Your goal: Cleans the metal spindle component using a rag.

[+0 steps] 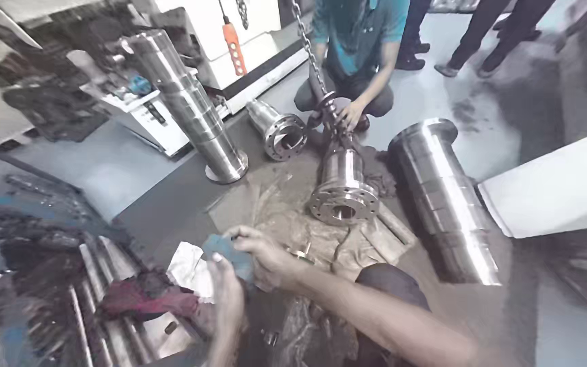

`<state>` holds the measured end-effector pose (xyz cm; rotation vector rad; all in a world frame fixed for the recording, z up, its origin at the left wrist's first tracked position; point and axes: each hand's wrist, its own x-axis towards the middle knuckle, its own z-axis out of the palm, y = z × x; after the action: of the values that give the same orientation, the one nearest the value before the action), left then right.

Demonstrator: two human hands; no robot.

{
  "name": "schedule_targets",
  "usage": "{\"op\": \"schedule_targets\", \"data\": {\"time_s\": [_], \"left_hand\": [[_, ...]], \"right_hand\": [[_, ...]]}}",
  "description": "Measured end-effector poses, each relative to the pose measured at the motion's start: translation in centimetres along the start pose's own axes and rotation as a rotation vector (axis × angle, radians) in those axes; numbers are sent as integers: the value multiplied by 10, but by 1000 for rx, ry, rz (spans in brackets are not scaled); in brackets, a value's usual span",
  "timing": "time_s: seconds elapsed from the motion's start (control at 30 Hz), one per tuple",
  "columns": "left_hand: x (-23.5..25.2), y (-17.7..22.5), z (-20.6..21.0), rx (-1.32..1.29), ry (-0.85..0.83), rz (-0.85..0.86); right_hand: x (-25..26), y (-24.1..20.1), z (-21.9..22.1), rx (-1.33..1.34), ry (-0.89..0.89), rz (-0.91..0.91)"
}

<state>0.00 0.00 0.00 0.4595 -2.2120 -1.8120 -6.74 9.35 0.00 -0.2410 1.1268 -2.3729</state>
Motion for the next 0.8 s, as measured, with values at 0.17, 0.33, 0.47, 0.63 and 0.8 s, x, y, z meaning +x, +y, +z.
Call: {"op": "schedule_targets", "data": {"time_s": [0.17, 0.33, 0.47, 0.63, 0.8], "left_hand": [[14, -49, 58, -577, 46, -441], [42, -63, 52, -232, 159, -136], [41, -79, 59, -521, 117, -21], [3, -79, 91, -998, -337, -113], [-7, -67, 110, -756, -416, -56]], "right_hand": [[-23, 25, -45, -444, 289, 124], [-21, 24, -52, -1254, 68, -32], [-18, 39, -70, -1229, 84, -96], [-18, 51, -96, -1032, 505, -171], [-1, 27, -119, -756, 700, -168]]}}
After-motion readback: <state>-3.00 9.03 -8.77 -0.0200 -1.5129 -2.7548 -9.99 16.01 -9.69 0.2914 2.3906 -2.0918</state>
